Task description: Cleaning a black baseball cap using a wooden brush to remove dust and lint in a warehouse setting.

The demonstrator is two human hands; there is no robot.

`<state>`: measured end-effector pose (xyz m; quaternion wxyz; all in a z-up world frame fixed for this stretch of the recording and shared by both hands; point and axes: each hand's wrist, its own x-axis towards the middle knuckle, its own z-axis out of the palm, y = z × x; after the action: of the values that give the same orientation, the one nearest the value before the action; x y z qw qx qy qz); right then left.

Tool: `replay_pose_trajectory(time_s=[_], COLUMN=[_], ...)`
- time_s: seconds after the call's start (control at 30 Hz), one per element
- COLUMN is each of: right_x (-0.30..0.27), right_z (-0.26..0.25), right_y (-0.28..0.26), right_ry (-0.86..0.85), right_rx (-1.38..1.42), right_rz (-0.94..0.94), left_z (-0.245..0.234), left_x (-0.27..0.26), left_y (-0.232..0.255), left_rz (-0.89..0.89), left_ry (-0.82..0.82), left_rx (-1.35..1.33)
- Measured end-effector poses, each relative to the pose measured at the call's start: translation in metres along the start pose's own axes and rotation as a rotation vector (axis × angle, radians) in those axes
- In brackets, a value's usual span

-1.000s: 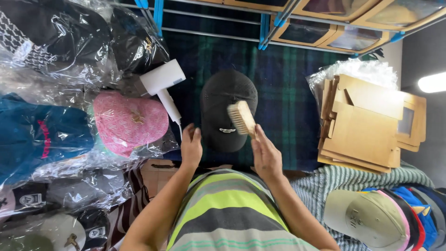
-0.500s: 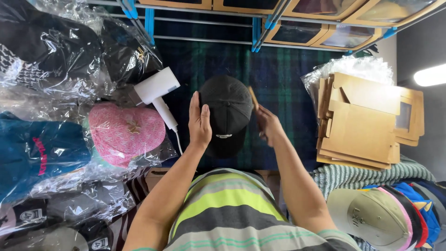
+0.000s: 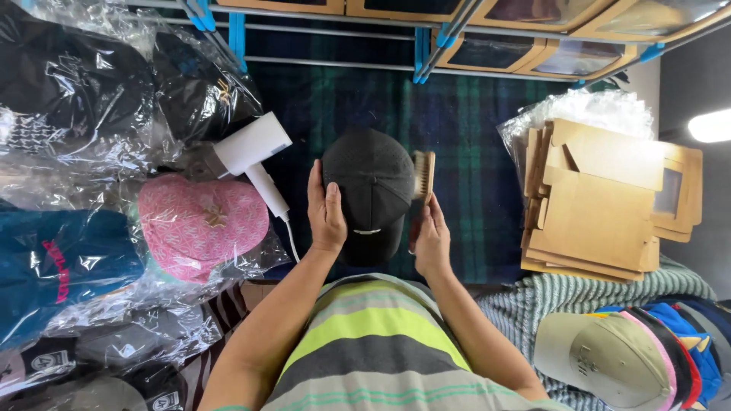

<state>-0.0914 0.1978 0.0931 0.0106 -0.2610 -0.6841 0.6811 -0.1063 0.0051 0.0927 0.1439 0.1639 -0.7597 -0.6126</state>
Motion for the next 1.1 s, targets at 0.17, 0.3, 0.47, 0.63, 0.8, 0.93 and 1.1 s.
replay_pose_trajectory(time_s=[0.17, 0.3, 0.47, 0.63, 0.8, 0.93, 1.1], right_x=[-0.017, -0.033, 0.06, 0.109, 0.045, -0.021, -0.035], right_z=[-0.024, -0.023, 0.01, 0.0, -0.01, -0.025, -0.035], right_y=[-0.035, -0.08, -0.076, -0.047, -0.048, -0.025, -0.007], right_ry=[-0.042, -0.274, -0.345, -0.44, -0.091, -0.09, -0.089], right_rx=[-0.05, -0.526, -0.577, -0.259, -0.128, -0.093, -0.07], right_rz=[0.086, -0.912, -0.834, -0.206, 0.081, -0.048, 0.078], left_z=[0.008, 0.008, 0.007, 0.01, 0.01, 0.011, 0.007], left_x=[0.004, 0.002, 0.003, 0.002, 0.002, 0.004, 0.004], left_y=[-0.01, -0.016, -0.018, -0.019, -0.024, -0.022, -0.019], left_rz=[0.075, 0.1, 0.123, 0.124, 0.124, 0.151, 0.158], left_ry=[0.056, 0.079, 0.07, 0.081, 0.109, 0.118, 0.108], left_rx=[-0.02, -0.018, -0.007, -0.055, -0.06, -0.059, -0.038])
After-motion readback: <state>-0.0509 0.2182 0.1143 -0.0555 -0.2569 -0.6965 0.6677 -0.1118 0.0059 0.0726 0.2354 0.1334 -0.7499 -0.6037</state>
